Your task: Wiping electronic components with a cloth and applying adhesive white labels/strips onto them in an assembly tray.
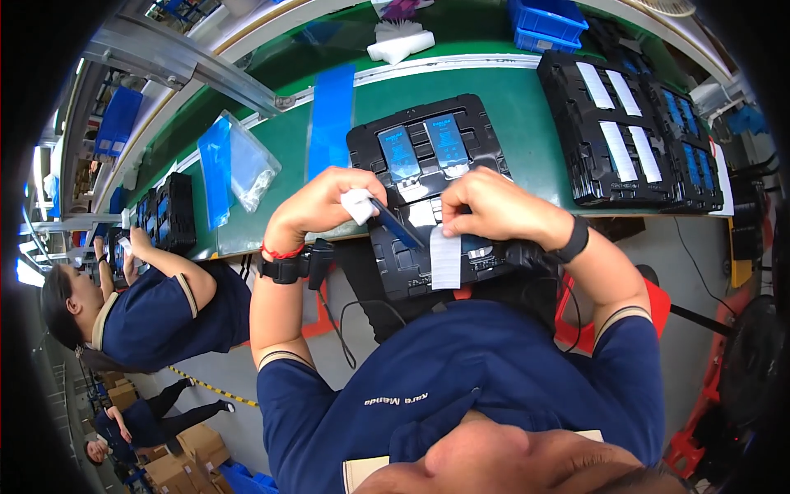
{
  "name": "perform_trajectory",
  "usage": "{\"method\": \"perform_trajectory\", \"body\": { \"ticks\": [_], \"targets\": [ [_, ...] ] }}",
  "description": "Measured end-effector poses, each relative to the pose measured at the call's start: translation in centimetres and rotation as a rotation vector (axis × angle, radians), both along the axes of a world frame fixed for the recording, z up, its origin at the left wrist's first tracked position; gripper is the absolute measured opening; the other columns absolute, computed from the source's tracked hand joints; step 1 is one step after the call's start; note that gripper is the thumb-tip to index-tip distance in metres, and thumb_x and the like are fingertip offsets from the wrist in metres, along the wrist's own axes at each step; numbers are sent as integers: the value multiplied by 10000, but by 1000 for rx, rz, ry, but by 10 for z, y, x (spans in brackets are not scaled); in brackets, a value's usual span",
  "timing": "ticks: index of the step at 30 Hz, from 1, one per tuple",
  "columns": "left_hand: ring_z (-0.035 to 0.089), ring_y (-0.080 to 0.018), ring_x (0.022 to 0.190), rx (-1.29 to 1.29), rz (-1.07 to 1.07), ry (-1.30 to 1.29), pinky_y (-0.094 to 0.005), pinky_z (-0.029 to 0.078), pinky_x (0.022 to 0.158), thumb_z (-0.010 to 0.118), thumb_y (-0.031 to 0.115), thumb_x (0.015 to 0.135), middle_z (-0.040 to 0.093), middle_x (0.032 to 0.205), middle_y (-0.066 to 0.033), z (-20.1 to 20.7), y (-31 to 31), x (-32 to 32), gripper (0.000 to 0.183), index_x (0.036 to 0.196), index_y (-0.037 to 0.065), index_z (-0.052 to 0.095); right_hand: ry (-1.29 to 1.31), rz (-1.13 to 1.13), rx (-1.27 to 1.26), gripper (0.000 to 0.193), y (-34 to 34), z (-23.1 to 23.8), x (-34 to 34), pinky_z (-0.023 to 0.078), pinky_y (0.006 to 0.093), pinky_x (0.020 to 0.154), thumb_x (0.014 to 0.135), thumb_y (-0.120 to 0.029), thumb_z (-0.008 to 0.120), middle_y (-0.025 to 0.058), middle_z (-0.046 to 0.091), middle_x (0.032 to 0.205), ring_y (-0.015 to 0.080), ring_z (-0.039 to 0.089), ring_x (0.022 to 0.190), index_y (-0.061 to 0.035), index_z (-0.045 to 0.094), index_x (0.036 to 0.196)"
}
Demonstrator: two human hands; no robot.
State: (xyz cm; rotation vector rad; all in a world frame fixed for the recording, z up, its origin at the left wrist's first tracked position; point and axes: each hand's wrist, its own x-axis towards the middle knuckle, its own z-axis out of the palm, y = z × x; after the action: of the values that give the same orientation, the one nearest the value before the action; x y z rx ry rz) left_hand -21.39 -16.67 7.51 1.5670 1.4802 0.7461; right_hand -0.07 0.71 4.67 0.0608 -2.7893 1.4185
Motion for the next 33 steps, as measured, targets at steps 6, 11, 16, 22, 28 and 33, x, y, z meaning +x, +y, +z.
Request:
{"method": "perform_trajectory", "body": {
  "ticks": [6,11,16,22,28,33],
  "targets": [
    [582,-73,806,26,373,-232,-222,474,723,743,-12,743,637,880,2,2,-9,33,190,906,28,653,19,45,288,119,-14,2,-36,350,380,877,672,-151,755,46,588,924,252,493,1013,-91,658,708],
    [575,-59,808,11,382,-256,-220,467,710,733,-8,762,637,845,15,-15,1,53,156,885,35,648,133,-24,411,112,-19,-23,-51,347,389,871,654,-89,724,66,584,973,268,482,1035,-81,691,761],
    [574,-56,799,33,389,-230,-218,465,706,721,-5,776,649,846,12,-32,2,55,123,870,37,654,108,-21,407,105,-18,-21,-50,349,388,866,674,-59,693,74,581,990,269,479,1039,-71,694,778],
    [578,-57,792,2,374,-189,-216,467,703,717,0,782,657,840,12,-36,6,55,116,876,44,665,99,-14,403,100,-14,-25,-51,353,398,868,683,-77,710,71,576,990,274,479,1048,-62,687,779],
    [607,-100,781,-22,463,-81,-266,482,690,724,29,756,650,790,-32,-42,9,58,75,813,39,677,151,-116,361,219,-5,-14,-43,360,393,866,676,-86,728,74,569,979,274,506,1031,-65,657,882],
    [583,-192,844,378,488,214,-327,479,783,712,31,745,572,926,-69,-47,2,52,232,970,66,667,183,-184,359,208,5,10,-19,366,379,863,699,-100,721,71,575,940,273,523,993,-64,637,885]
  ]
}}
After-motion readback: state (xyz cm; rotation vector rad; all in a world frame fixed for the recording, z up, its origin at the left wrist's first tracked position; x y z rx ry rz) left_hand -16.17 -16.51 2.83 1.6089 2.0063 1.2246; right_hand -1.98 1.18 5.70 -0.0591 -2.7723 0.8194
